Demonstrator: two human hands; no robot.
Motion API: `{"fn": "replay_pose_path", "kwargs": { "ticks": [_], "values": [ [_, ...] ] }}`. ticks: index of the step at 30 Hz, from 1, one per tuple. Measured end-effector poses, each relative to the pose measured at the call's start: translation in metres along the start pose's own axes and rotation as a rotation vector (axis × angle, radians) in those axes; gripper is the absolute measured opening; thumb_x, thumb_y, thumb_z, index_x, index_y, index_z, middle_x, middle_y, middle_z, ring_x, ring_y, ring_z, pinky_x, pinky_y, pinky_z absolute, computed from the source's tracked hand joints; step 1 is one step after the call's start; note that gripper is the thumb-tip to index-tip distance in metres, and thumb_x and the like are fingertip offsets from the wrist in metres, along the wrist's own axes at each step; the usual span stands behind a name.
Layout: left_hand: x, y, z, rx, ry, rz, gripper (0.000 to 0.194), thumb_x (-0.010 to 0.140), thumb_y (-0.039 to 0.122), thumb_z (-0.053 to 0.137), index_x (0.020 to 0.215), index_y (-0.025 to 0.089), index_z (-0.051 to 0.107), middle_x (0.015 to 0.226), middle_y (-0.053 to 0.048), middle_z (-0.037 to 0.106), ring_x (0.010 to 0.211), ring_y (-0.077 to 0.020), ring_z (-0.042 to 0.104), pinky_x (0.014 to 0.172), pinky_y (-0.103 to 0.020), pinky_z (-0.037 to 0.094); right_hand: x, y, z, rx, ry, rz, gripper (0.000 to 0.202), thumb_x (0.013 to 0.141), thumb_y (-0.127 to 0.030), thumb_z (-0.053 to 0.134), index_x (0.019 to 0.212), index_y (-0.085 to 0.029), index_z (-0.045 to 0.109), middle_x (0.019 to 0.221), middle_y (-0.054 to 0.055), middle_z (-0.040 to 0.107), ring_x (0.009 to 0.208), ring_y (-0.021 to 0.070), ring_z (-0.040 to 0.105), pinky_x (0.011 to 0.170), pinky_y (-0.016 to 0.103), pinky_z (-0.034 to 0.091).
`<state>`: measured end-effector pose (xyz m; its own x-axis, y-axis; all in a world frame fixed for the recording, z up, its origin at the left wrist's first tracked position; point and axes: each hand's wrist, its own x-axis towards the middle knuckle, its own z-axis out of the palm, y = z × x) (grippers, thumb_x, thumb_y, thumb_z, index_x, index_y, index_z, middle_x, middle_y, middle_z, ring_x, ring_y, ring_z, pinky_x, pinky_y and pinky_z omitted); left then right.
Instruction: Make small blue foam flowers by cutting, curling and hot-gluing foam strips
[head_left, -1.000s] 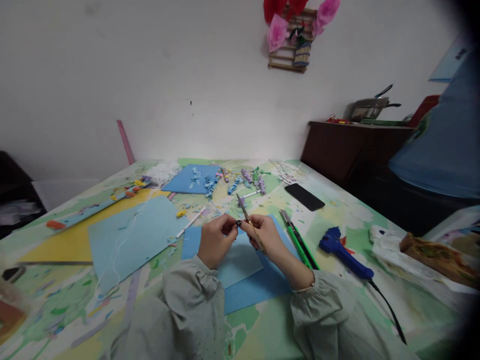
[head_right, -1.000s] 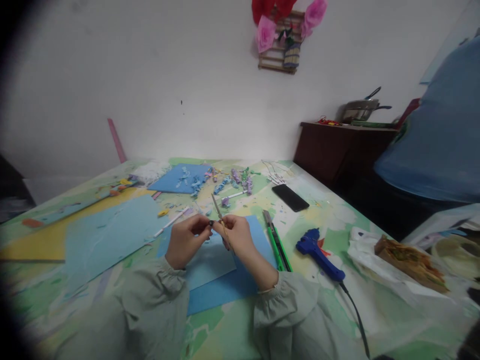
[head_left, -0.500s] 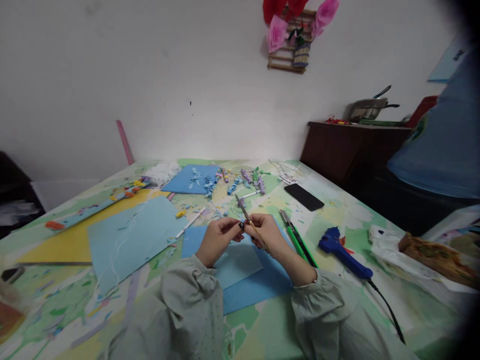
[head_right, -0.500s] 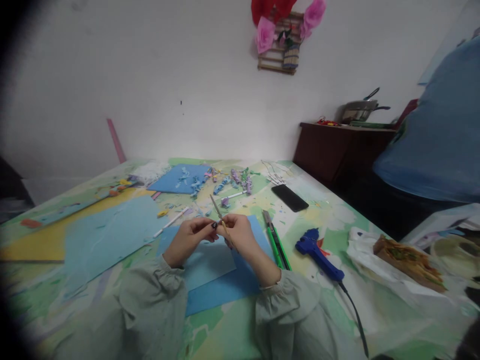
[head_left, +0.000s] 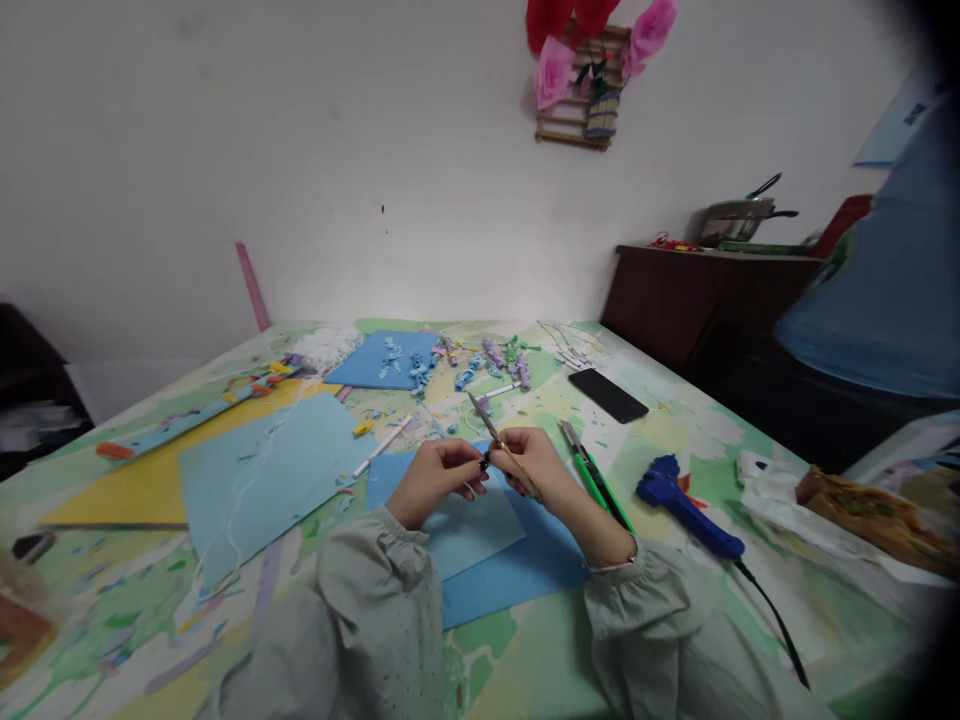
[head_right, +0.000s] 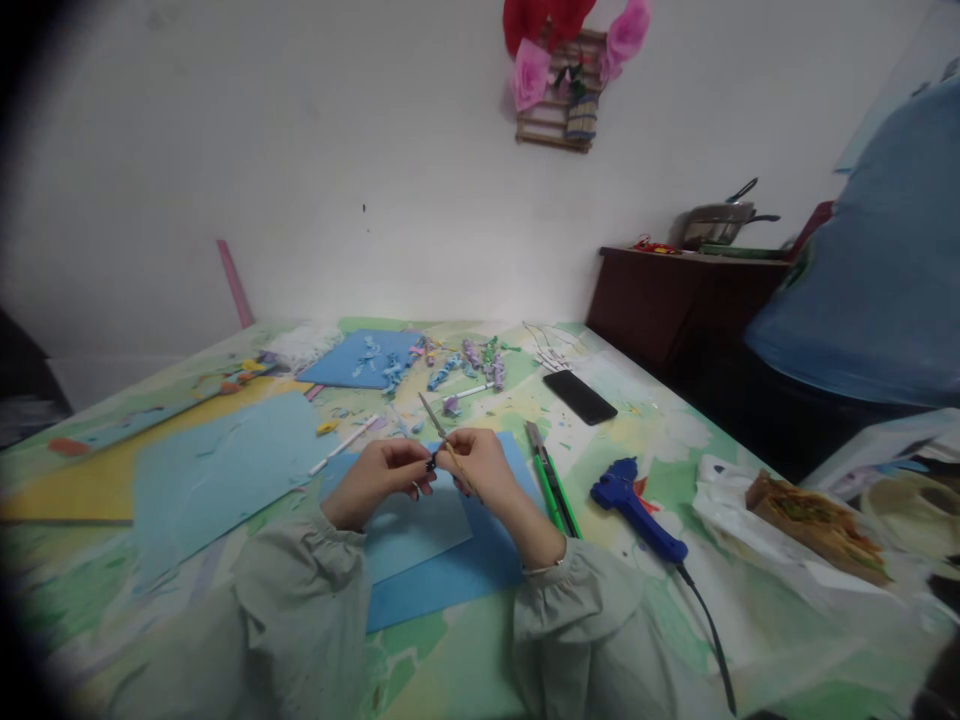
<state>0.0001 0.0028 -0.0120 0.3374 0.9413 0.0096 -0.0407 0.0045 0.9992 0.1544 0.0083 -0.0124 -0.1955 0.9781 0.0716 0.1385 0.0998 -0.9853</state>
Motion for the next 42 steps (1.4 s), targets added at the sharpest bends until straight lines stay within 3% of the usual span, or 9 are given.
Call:
{"fn": "replay_pose_path", "kwargs": {
  "ticks": [6,11,34,42],
  "values": [
    [-0.002,0.008,-0.004,-0.208,0.185,0.055,0.017,0.065,0.024,0.067,0.076,0.013,0.059,0.073,-0.003,0.066,0.062,-0.0143,0.064,0.051,-0.022,0.047,-0.005,-0.002,-0.001,-0.312,0.153,-0.261,0.022,0.065,-0.028,0.057,0.051,-0.017,0.045,0.045,-0.007,0.033,0.043,0.0061,0.032,0.041,0.019,0.022],
    [-0.002,0.011,-0.008,-0.274,0.284,0.114,0.019,0.063,0.024,0.069,0.075,0.013,0.059,0.074,-0.001,0.064,0.067,-0.0144,0.064,0.053,-0.021,0.047,-0.009,-0.001,0.002,-0.555,0.14,-0.325,0.025,0.065,-0.03,0.06,0.05,-0.016,0.047,0.046,-0.006,0.037,0.047,0.0069,0.033,0.044,0.02,0.021],
    [-0.001,0.011,-0.006,-0.214,0.251,0.108,0.017,0.063,0.025,0.067,0.073,0.015,0.058,0.07,0.0,0.062,0.065,-0.0135,0.062,0.051,-0.021,0.045,-0.011,-0.004,0.006,-0.696,0.177,-0.344,0.025,0.068,-0.031,0.059,0.049,-0.016,0.052,0.045,-0.003,0.045,0.045,0.0076,0.036,0.046,0.021,0.022],
    [-0.001,0.01,-0.008,-0.231,0.288,0.106,0.02,0.06,0.025,0.069,0.073,0.014,0.059,0.069,0.0,0.062,0.064,-0.014,0.063,0.051,-0.021,0.045,-0.01,-0.004,0.005,-0.715,0.171,-0.332,0.025,0.067,-0.032,0.06,0.049,-0.016,0.053,0.044,-0.003,0.045,0.045,0.0079,0.035,0.046,0.021,0.021]
  ]
}}
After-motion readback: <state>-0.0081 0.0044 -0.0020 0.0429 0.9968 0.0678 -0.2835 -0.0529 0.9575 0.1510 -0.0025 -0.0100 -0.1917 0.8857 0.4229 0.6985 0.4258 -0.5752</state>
